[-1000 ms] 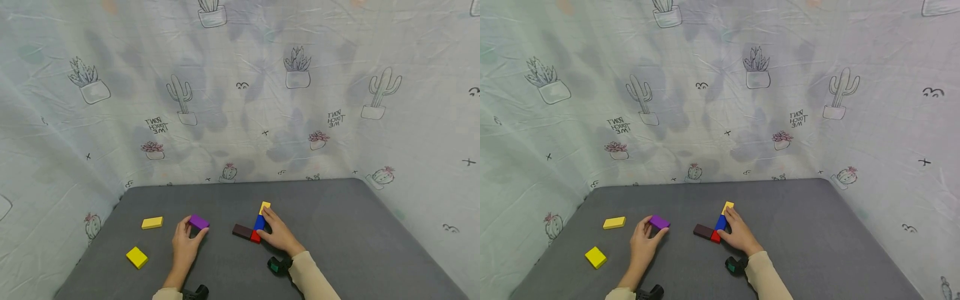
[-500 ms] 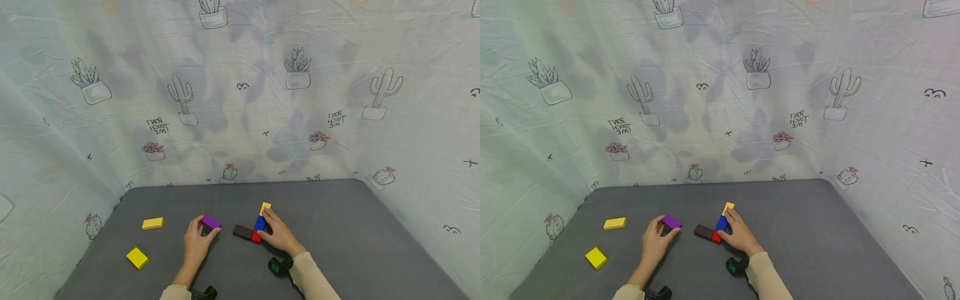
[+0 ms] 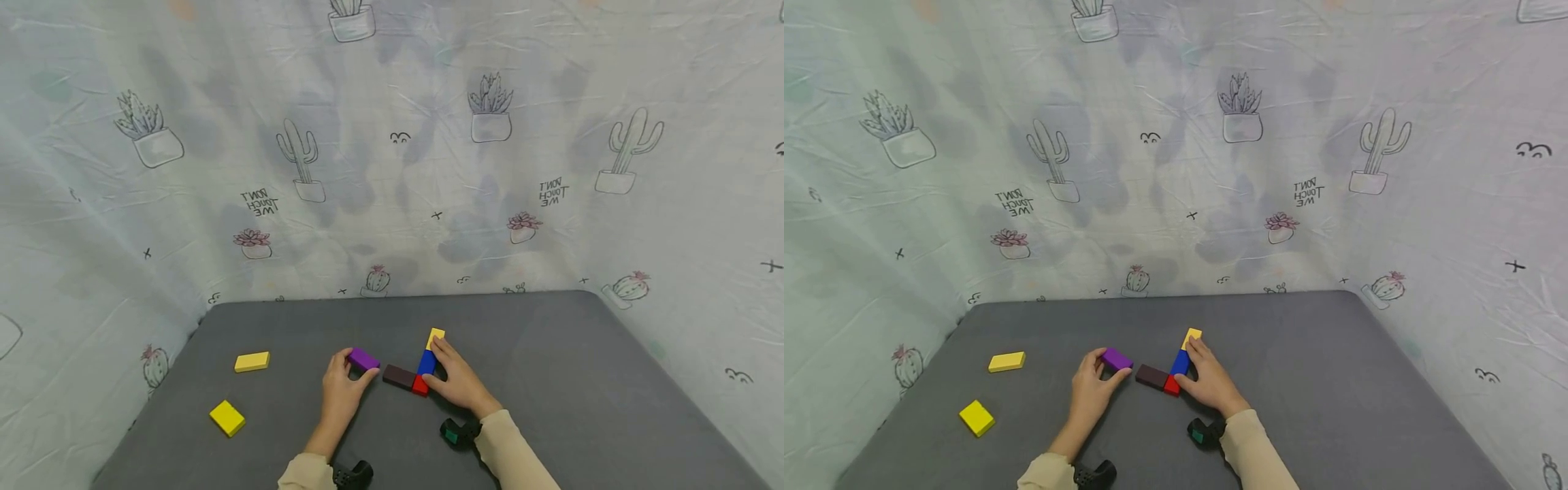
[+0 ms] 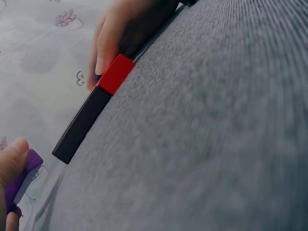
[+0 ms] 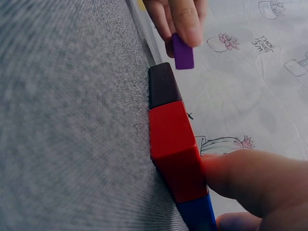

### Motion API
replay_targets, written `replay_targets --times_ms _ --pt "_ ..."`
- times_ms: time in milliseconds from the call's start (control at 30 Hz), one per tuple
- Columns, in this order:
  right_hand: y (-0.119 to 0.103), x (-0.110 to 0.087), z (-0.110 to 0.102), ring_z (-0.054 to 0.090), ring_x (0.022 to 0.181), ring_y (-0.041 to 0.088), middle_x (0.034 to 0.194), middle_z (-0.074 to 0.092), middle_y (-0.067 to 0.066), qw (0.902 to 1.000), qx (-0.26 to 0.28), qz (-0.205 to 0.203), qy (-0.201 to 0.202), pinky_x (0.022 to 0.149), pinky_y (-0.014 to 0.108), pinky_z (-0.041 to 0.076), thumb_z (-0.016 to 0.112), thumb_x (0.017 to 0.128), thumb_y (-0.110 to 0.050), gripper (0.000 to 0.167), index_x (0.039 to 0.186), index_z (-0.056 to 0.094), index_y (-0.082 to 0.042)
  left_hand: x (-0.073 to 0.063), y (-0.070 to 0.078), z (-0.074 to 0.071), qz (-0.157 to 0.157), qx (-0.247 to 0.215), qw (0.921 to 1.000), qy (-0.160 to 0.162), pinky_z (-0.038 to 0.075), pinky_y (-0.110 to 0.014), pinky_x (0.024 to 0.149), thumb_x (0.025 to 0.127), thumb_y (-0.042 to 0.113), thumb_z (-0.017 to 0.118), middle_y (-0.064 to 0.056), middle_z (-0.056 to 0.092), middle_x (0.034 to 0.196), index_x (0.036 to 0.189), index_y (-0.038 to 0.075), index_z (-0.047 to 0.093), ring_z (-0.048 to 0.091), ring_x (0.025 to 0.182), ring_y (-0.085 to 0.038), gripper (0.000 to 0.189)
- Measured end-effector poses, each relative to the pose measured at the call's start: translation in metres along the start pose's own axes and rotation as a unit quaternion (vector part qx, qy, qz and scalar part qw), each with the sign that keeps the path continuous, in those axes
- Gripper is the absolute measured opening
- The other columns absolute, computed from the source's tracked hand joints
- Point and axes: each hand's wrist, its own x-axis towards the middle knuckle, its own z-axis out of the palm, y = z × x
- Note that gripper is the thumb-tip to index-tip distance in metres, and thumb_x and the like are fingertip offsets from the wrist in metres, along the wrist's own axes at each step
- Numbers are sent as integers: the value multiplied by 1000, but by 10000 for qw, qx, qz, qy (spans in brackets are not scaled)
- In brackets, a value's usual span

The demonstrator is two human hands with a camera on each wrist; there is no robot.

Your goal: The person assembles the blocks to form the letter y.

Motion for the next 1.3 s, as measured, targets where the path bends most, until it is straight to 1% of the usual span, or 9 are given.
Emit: replay_targets --times_ms 100,233,500,667,900,1067,1133,1300 --pt "0 0 0 19 144 33 156 24 14 10000 1 37 -42 113 53 26 60 92 -39 72 146 32 0 0 1 3 -61 165 9997 -141 51 -41 92 75 31 79 -22 56 117 124 -5 51 59 113 -36 66" --pt "-1 0 -1 18 145 33 156 24 13 10000 34 59 -73 113 54 25 60 92 -39 72 146 32 -1 0 1 7 -111 341 9991 -238 52 -41 91 75 34 79 -19 56 118 124 -3 51 59 113 -34 67" --pt "-1 0 0 19 144 33 155 26 14 10000 8 8 -48 113 53 26 61 91 -37 71 145 34 0 0 3 13 -2 508 9985 -193 53 -42 87 73 32 81 -19 58 113 122 -5 53 61 107 -33 67" --pt "0 1 0 19 144 33 155 26 14 10000 3 6 -45 113 53 25 61 91 -38 71 145 34 0 0 3 14 -19 669 9974 -276 53 -45 84 73 34 80 -19 57 112 121 -5 53 61 102 -32 67" --pt "1 2 0 21 144 34 155 26 14 10000 -45 3 28 113 53 26 61 90 -37 71 145 35 0 1 2 15 50 773 9961 -425 50 -48 90 74 35 78 -20 54 119 122 -6 51 56 111 -35 69" --pt "0 2 -1 20 144 34 155 26 15 10000 -51 9 8 113 54 26 61 91 -38 72 145 35 0 1 0 15 43 868 9951 -466 50 -48 90 75 37 77 -22 48 127 122 -8 52 54 115 -38 69" --pt "0 2 -1 20 144 34 155 26 15 10000 -38 21 2 113 54 26 61 91 -38 72 145 35 0 0 0 14 62 914 9946 -493 50 -48 90 75 39 77 -22 47 128 121 -8 53 54 115 -39 70" --pt "-2 1 -1 20 144 34 155 26 14 10000 -46 39 -1 113 54 26 61 91 -38 71 145 34 0 -2 0 12 51 839 9951 -527 49 -49 93 77 39 75 -22 48 128 123 -9 52 53 117 -39 70"
